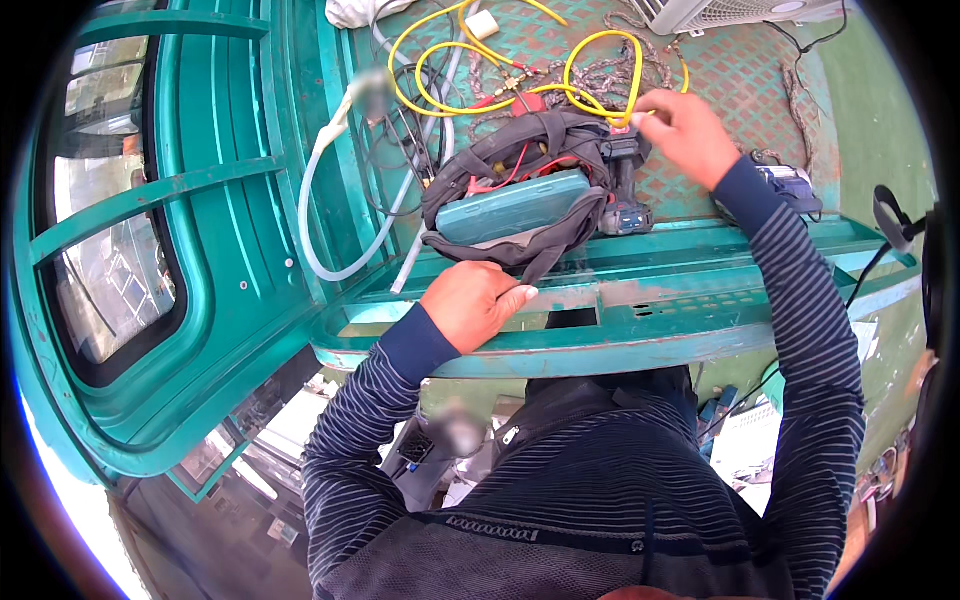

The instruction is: The person gathers a yellow extension cord and a wrench from a cluttered workshop floor, coils the cord, and walks to a green three-wheeled vehicle. They place the cord and wrench in the vehicle's cargo bed, then retrieve a multimeter from a tool bag and place it in the bed as well. Finally, they lift a large white appliance unit and load it into the vehicle.

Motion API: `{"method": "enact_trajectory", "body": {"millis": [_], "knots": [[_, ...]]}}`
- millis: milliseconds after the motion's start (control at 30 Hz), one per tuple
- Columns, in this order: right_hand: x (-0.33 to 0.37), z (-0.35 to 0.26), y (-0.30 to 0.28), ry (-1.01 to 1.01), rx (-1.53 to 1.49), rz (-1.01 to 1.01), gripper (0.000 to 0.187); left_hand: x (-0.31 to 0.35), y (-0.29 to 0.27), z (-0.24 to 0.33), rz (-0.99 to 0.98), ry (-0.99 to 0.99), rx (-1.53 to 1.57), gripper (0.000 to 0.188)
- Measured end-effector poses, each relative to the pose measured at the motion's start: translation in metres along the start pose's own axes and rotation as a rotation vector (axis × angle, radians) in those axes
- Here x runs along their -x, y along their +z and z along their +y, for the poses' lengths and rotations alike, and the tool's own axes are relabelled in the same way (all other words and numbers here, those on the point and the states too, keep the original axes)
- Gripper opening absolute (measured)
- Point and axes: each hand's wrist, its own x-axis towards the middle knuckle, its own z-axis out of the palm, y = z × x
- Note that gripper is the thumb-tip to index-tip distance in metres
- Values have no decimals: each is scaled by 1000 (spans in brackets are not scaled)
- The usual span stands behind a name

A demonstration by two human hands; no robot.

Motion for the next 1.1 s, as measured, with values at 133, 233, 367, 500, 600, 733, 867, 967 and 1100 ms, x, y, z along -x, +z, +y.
{"method": "enact_trajectory", "body": {"millis": [133,233,367,500,600,733,867,967,1100], "knots": [[-41,-23,115,-156,222,-386,25,3,0,-6,23,-8,-99,30],[-43,-29,177,-306,320,-413,40,4,-1,-9,42,1,-154,31],[-41,-25,222,-191,470,-497,53,7,-2,-10,44,-5,-131,34],[-18,-33,217,-337,431,-437,52,9,-2,-13,7,7,-95,39],[-12,-48,198,-328,347,-259,47,9,-1,-13,-22,3,-85,39],[-41,-93,151,-220,152,96,49,13,-3,-11,-44,-16,-101,41],[-83,-81,84,-138,46,398,59,9,-7,-14,-51,-2,-112,42],[-80,-45,35,12,129,528,55,10,-7,-12,-24,4,-149,42],[-40,46,-1,335,165,675,60,9,-7,-7,14,-11,-188,43]]}}
